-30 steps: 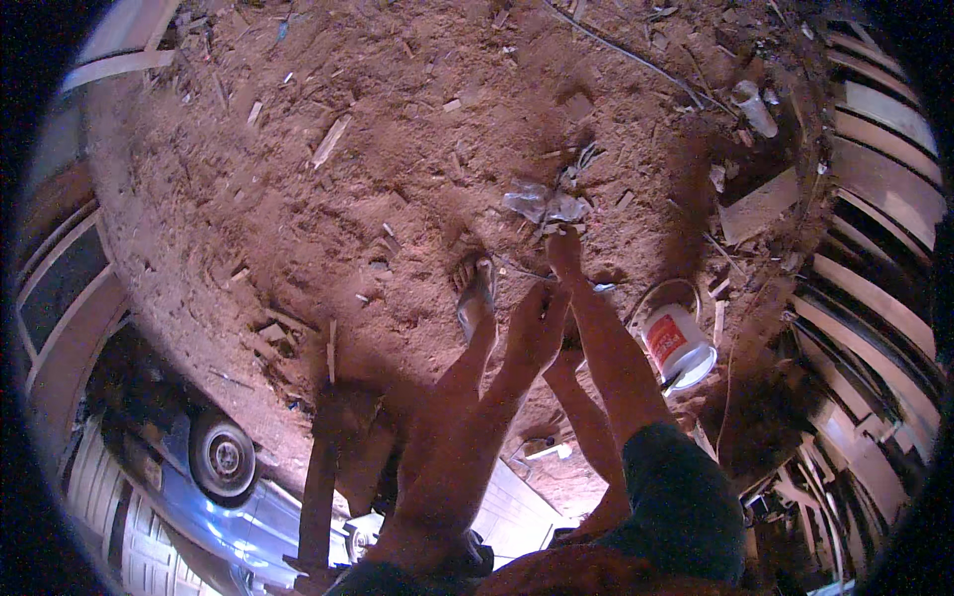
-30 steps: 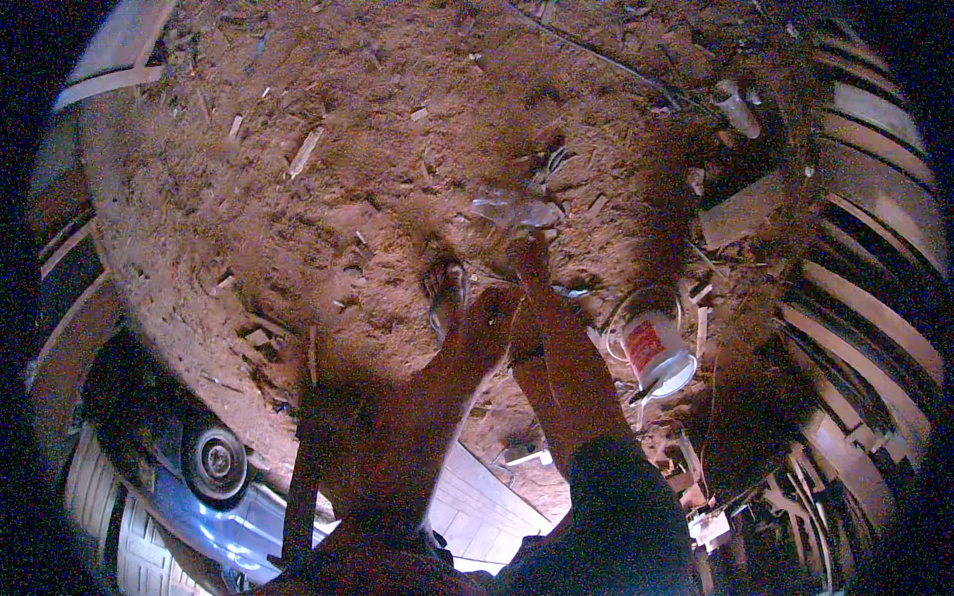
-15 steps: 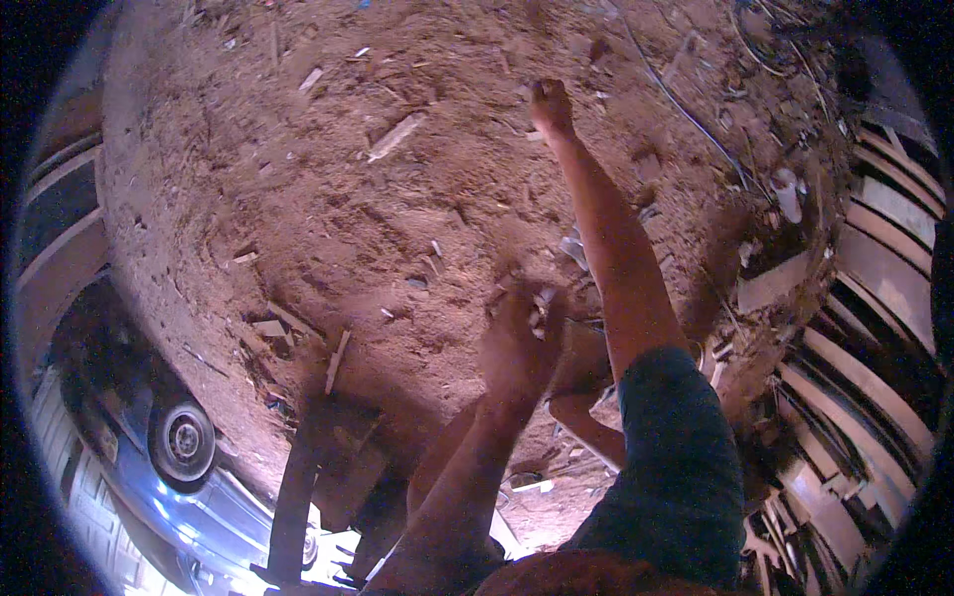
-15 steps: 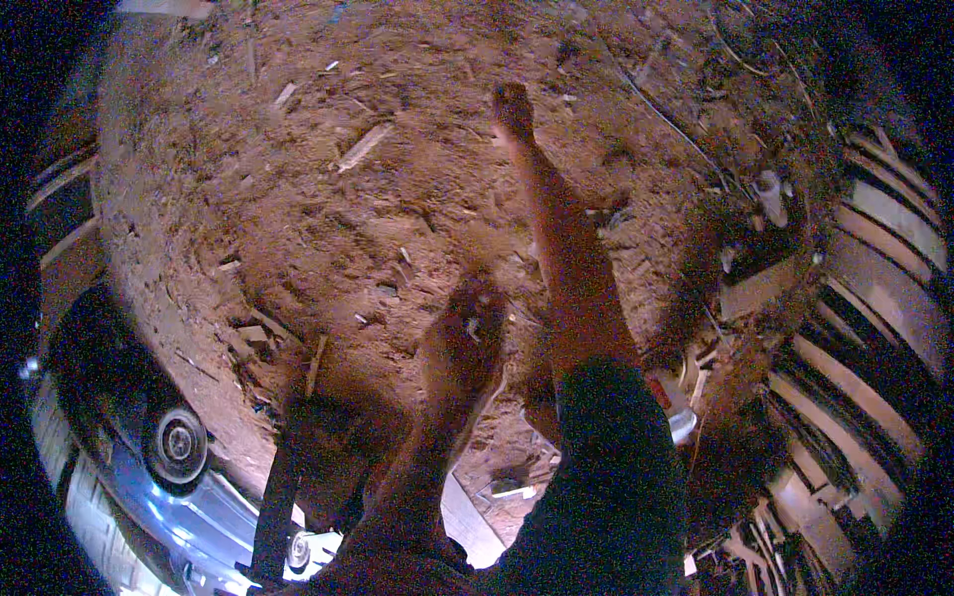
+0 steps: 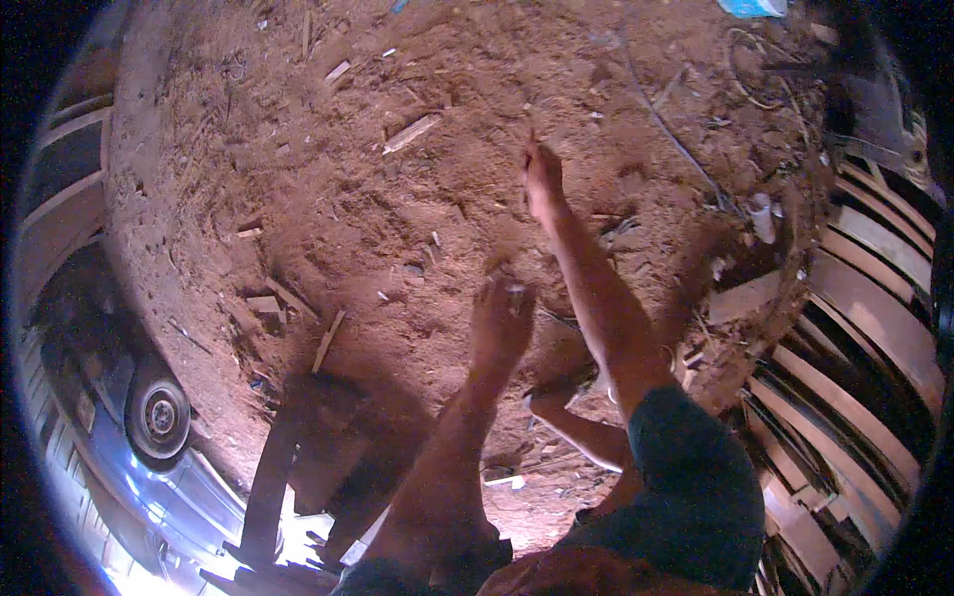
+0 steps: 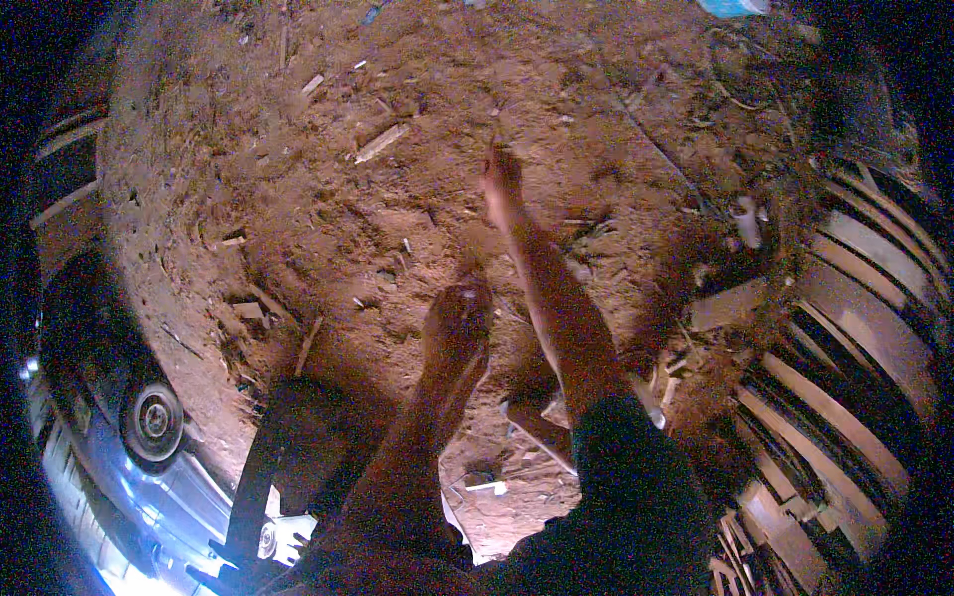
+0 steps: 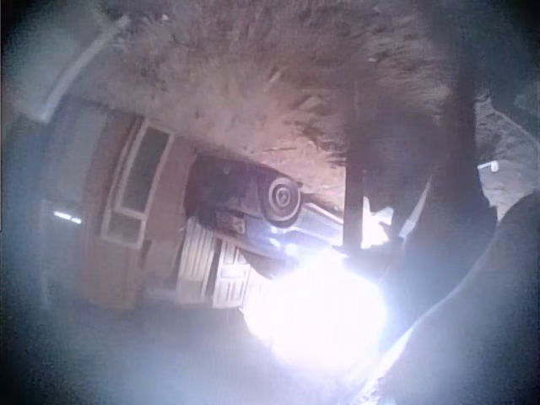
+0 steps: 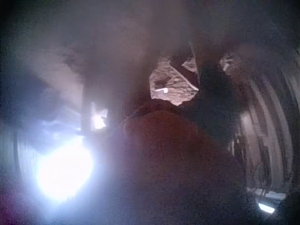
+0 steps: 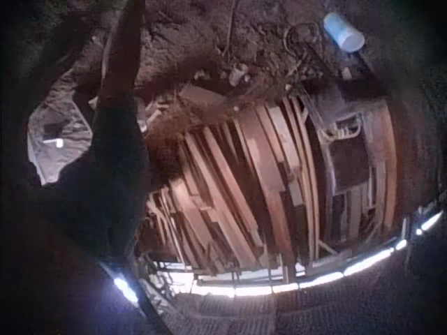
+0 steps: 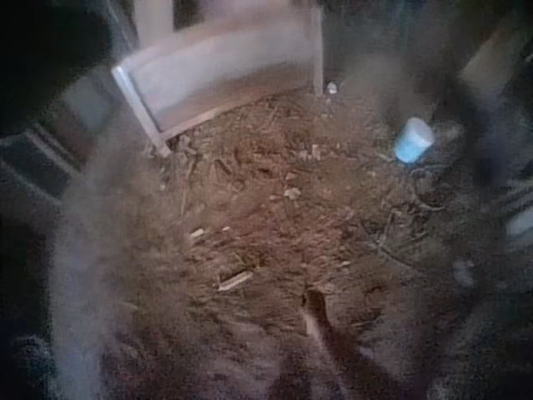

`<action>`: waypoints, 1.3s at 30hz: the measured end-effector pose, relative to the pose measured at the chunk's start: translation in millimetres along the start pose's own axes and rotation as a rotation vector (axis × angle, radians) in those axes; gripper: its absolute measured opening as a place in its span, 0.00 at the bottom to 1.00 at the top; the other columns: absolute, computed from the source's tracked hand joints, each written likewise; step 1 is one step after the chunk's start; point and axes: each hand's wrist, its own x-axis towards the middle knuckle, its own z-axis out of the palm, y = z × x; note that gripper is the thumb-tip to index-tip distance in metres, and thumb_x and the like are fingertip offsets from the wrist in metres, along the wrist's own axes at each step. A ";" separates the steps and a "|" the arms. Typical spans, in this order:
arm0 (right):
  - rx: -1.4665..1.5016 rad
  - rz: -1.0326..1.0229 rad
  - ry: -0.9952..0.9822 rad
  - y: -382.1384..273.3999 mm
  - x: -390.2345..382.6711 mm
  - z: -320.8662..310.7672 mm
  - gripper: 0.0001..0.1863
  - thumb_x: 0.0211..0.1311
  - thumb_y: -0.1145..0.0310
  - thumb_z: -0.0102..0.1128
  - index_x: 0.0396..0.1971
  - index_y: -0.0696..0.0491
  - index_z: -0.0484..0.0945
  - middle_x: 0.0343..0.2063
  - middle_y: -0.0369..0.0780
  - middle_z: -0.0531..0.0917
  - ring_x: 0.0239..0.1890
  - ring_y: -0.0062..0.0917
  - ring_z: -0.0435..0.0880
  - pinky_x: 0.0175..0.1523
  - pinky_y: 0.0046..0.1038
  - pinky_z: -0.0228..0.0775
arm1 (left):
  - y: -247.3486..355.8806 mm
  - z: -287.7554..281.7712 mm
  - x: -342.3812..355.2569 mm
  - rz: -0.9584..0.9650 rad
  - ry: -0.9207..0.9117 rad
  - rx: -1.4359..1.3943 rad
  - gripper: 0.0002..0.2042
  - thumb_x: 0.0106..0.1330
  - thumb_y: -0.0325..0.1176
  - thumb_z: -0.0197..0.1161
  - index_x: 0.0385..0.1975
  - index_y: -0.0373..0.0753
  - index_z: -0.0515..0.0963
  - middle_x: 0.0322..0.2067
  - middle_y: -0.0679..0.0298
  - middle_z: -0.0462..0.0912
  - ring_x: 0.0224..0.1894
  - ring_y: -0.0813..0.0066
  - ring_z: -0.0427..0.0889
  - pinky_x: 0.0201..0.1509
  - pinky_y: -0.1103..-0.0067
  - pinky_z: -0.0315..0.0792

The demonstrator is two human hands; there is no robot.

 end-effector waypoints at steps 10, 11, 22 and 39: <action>0.041 0.009 -0.024 -286.3 -414.0 -138.6 0.13 0.62 0.61 0.69 0.41 0.52 0.81 0.33 0.32 0.82 0.32 0.15 0.77 0.33 0.21 0.66 | 201.0 -107.0 -138.2 -0.099 -0.492 -1.137 0.16 0.75 0.44 0.59 0.50 0.37 0.78 0.26 0.74 0.72 0.25 0.88 0.66 0.26 0.84 0.61; 0.075 -0.015 -0.038 -320.7 -447.1 -141.5 0.15 0.61 0.61 0.70 0.44 0.52 0.80 0.35 0.33 0.83 0.34 0.16 0.78 0.34 0.22 0.67 | 247.3 -132.3 -163.6 -0.013 -0.561 -1.121 0.17 0.75 0.44 0.60 0.51 0.37 0.78 0.27 0.73 0.73 0.26 0.87 0.67 0.27 0.84 0.62; -0.089 -0.589 0.296 -508.0 -758.0 -229.8 0.13 0.65 0.73 0.64 0.48 0.57 0.79 0.41 0.39 0.85 0.39 0.23 0.82 0.46 0.28 0.76 | 516.0 -229.8 -414.0 0.507 -1.113 -0.703 0.14 0.69 0.41 0.66 0.49 0.42 0.78 0.35 0.72 0.81 0.28 0.87 0.72 0.28 0.85 0.63; 0.934 -0.941 0.608 -319.9 -1190.3 -342.4 0.25 0.77 0.65 0.44 0.68 0.58 0.58 0.49 0.47 0.82 0.49 0.32 0.82 0.55 0.32 0.75 | 443.4 -124.1 -857.2 0.040 -1.888 -0.189 0.14 0.73 0.48 0.60 0.37 0.44 0.76 0.26 0.74 0.76 0.18 0.91 0.63 0.18 0.90 0.57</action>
